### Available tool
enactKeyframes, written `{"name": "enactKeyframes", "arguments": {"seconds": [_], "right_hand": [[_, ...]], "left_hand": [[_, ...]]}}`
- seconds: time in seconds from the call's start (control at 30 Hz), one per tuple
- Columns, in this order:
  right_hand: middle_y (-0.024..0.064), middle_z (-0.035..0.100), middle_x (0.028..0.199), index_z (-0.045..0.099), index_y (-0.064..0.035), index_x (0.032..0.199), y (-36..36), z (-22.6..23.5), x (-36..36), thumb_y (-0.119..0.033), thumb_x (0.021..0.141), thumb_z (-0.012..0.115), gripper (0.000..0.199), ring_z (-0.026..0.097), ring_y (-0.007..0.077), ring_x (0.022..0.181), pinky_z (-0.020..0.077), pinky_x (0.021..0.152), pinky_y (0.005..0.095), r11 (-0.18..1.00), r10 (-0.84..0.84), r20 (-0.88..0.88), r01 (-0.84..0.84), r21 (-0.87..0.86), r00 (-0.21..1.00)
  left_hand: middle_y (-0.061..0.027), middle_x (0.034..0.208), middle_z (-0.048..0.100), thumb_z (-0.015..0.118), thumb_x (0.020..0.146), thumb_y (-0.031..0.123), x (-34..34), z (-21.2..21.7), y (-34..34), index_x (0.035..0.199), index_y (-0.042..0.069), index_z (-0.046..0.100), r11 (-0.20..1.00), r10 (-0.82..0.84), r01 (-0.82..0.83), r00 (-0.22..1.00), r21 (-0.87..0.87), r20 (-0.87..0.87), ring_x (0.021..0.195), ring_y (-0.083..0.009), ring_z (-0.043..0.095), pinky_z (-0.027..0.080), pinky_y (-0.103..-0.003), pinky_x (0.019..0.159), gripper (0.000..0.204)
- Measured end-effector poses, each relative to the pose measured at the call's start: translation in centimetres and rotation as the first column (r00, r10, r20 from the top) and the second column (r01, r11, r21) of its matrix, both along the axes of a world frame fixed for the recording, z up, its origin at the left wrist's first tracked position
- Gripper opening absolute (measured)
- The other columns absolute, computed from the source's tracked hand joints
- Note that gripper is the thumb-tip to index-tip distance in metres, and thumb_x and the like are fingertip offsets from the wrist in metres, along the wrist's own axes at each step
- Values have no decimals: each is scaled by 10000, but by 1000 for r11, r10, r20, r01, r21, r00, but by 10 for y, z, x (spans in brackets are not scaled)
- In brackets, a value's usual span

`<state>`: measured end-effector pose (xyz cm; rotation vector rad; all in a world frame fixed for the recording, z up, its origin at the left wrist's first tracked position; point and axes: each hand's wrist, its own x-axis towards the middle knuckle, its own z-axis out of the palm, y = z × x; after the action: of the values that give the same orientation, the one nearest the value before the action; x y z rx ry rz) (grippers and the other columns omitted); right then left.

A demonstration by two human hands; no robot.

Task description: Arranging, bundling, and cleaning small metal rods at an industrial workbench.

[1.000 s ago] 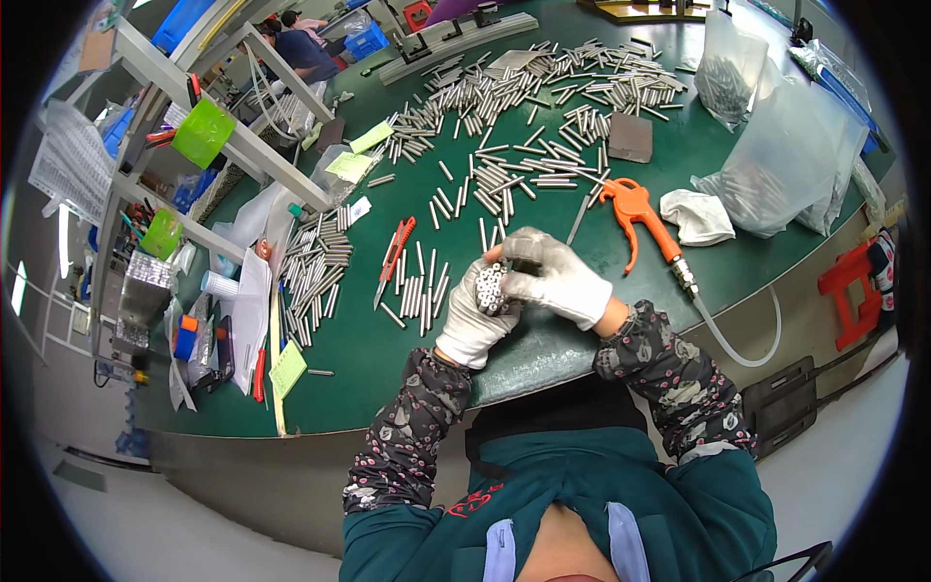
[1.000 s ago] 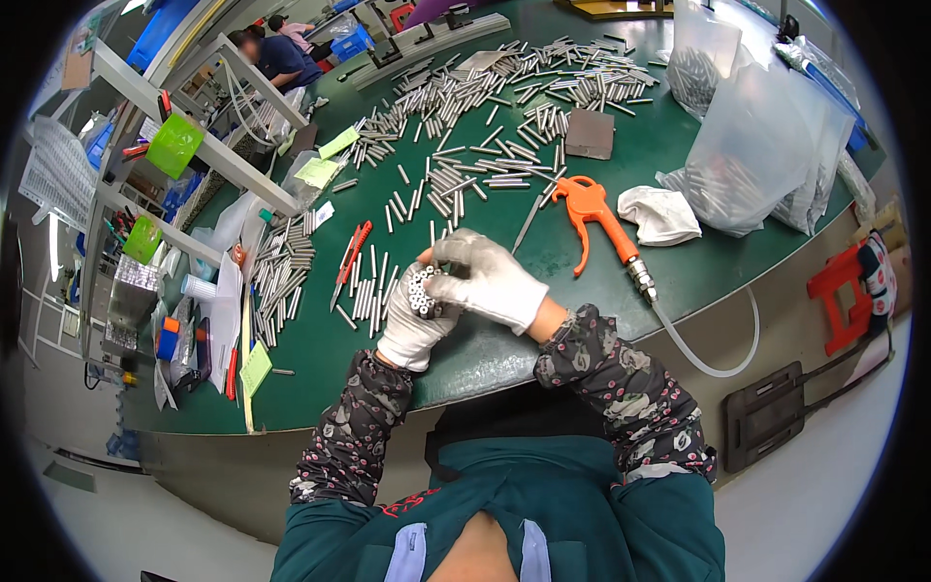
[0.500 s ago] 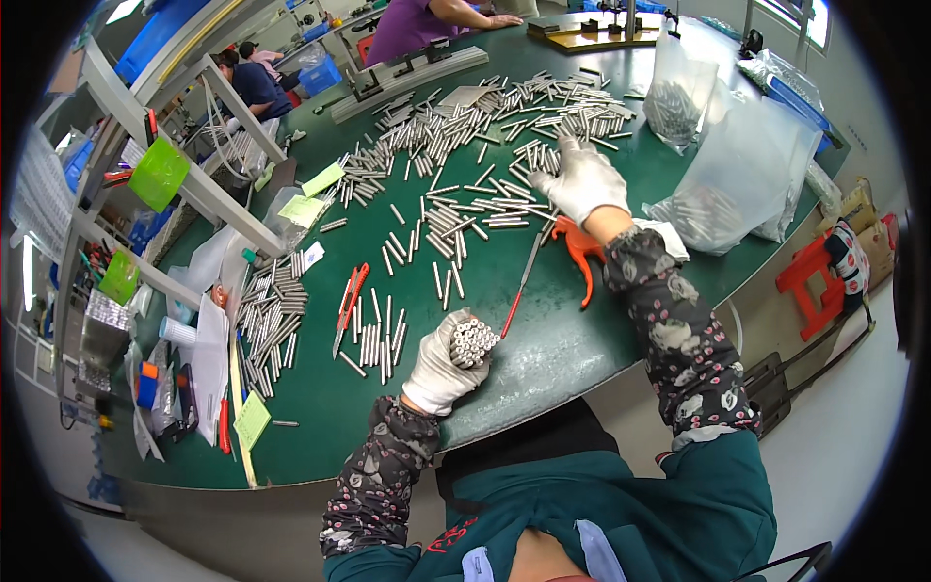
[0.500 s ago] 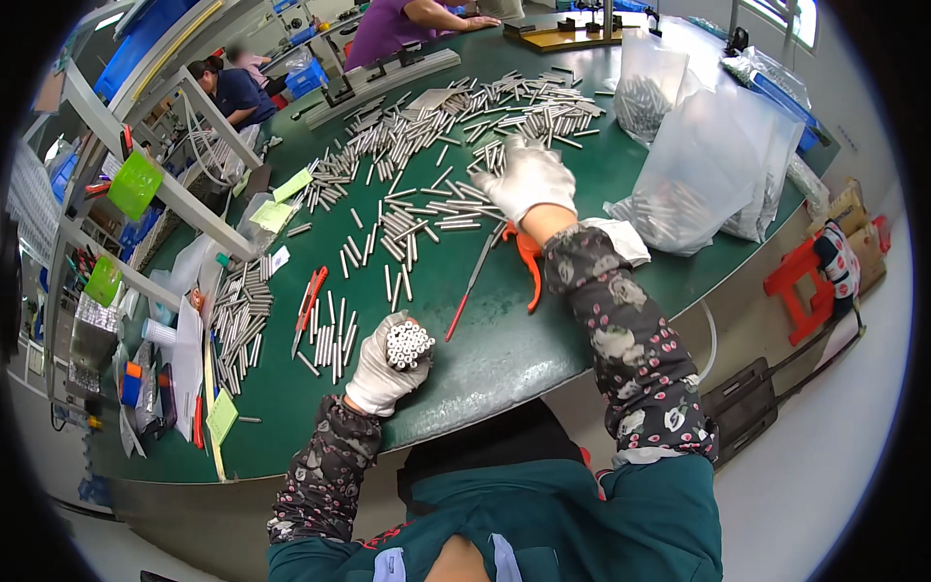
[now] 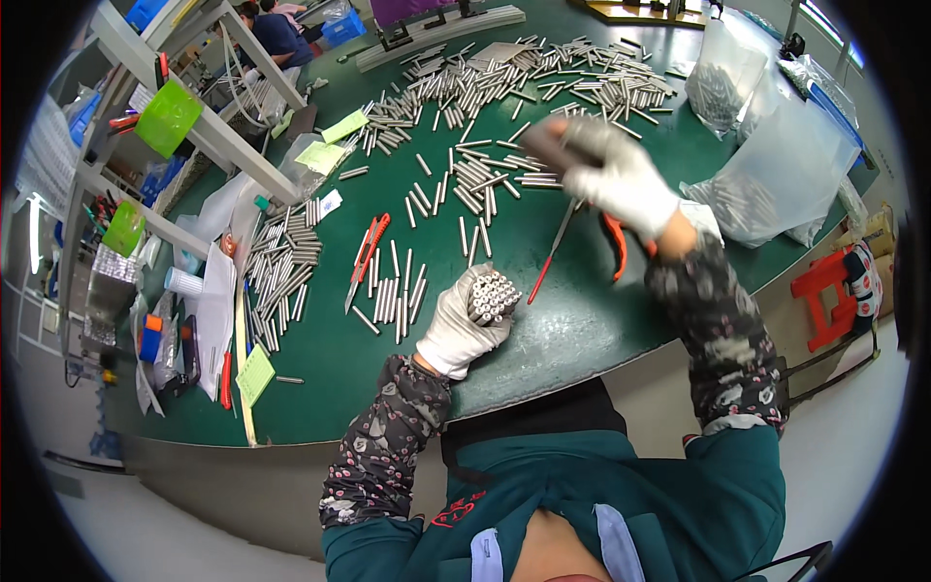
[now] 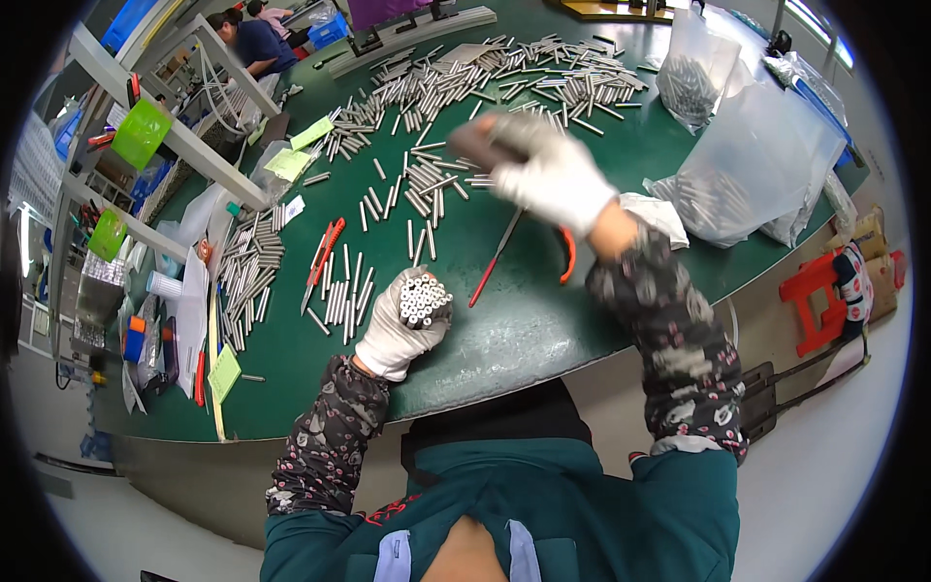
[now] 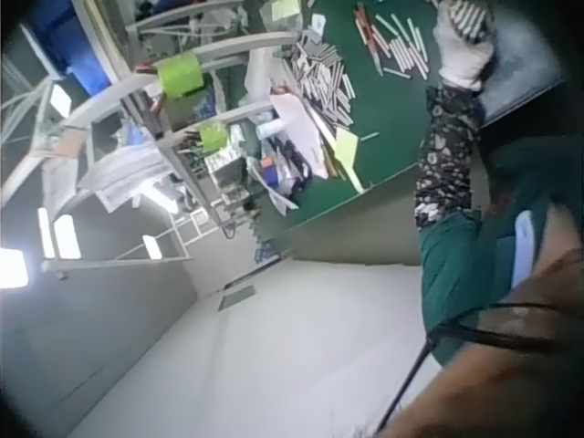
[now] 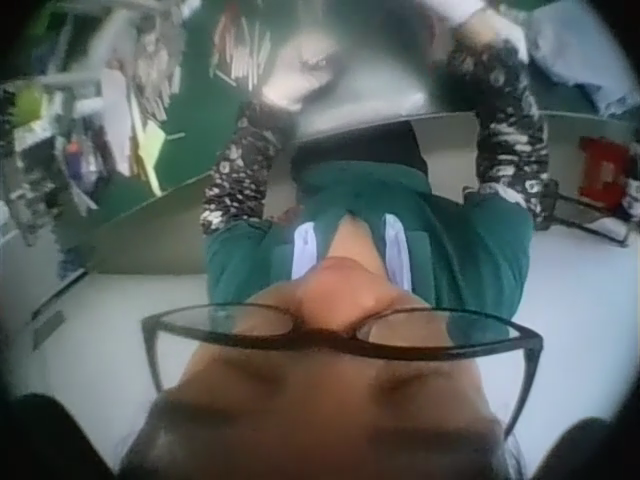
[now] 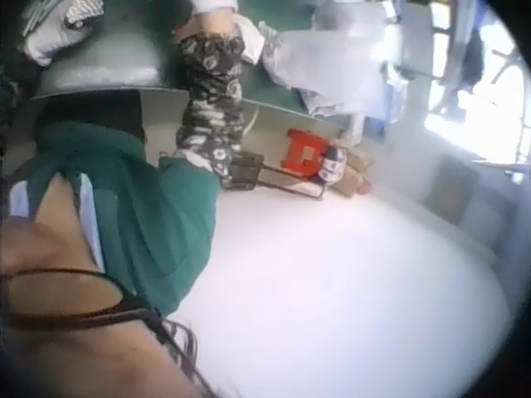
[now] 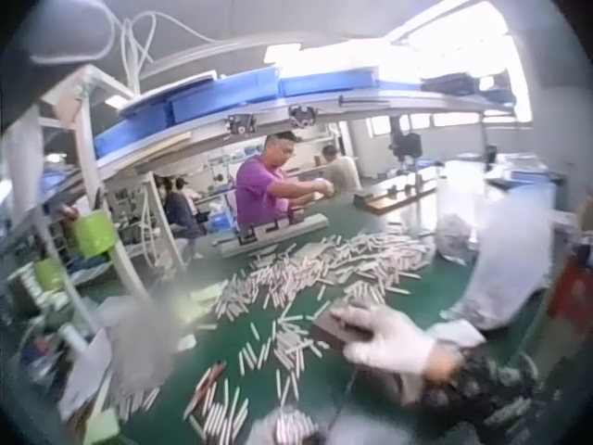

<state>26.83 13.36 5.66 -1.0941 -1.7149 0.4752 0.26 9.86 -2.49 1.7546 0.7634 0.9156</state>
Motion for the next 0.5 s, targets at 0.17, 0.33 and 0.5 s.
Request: {"name": "enactKeyframes", "arguments": {"seconds": [0.17,0.33,0.5], "right_hand": [[251,405,1387,551,-34,1271,-73,-6,-49,-258,734,601,584,469,392,1223,344,1061,418,953,301,365,-272,-130,881],[272,452,1329,562,-38,1251,-83,7,-47,-210,698,608,581,506,408,1165,411,999,419,997,57,352,-73,34,934],[294,480,1294,619,-82,1199,-67,-3,-41,-199,687,612,526,516,419,1142,421,989,416,974,-113,459,190,-125,881]], "left_hand": [[-47,990,646,707,702,0,-1,-1,0,1197,23,492,996,-53,58,996,-70,72,901,-106,625,519,-249,791,540],[-25,933,639,712,694,-4,2,1,-4,1135,25,515,993,-40,52,992,-105,118,829,-86,616,514,-231,758,484],[-45,1002,653,720,694,9,-1,-1,-2,1219,-6,470,995,-40,39,999,-89,-4,894,-90,623,512,-239,797,582]]}}
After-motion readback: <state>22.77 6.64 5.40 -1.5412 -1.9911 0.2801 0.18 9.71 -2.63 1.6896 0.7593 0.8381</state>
